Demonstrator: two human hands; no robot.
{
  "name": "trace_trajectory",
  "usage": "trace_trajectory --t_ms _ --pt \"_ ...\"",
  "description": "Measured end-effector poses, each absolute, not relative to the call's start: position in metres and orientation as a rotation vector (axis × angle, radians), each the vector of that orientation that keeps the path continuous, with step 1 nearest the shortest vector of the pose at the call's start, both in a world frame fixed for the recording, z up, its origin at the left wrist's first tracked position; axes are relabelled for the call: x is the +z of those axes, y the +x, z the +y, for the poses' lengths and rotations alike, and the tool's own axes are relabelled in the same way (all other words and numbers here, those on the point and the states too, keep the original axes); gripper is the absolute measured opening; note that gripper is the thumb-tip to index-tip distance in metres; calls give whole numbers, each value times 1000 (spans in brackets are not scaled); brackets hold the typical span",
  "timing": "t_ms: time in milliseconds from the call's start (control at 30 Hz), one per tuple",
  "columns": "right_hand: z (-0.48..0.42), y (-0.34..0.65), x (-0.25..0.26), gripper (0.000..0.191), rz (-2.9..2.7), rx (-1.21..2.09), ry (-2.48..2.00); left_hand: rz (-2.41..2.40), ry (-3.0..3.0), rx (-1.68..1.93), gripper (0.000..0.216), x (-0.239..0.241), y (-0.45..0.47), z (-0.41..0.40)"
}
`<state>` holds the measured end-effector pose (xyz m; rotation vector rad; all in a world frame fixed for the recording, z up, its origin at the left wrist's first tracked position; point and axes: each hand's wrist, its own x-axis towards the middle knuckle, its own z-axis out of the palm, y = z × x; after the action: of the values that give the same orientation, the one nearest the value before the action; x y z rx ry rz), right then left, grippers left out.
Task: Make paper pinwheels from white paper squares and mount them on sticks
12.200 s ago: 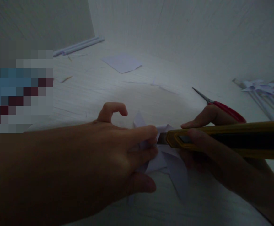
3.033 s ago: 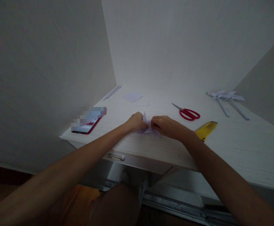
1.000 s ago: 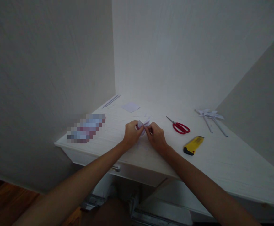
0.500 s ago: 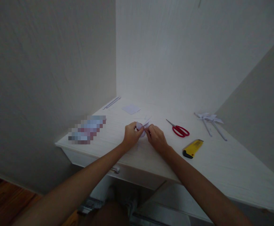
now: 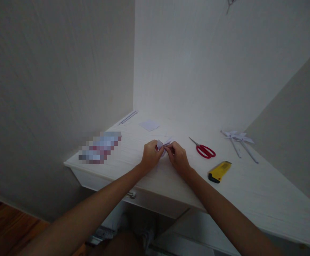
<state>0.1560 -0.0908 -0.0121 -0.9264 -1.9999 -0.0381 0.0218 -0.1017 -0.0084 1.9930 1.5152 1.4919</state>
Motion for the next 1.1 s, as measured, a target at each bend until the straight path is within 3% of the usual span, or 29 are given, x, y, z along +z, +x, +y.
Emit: trace_trajectory --t_ms 200,467,733,767,867,967,1100 --pt "-92 160 -12 3 -2019 -73 -841 1573 1941 1472 17 -10 21 -99" --pt "-89 161 -11 14 -2111 -203 -839 1523 1967 1458 13 -9 22 -99" --pt "-87 163 -12 12 -2082 -298 -893 1533 1958 1382 11 -9 26 -102" --pt "-85 165 -11 11 -2046 -296 -907 1539 1956 1380 12 -8 25 -103" --pt "-76 178 -8 7 -1877 -300 -963 1573 1914 1376 44 5 13 -96" --pt "-67 193 -3 6 -1726 -345 -994 1744 2041 1197 39 31 -21 -63" --pt "-58 200 -2 4 -1709 -367 -1019 2170 2138 683 29 53 -80 9"
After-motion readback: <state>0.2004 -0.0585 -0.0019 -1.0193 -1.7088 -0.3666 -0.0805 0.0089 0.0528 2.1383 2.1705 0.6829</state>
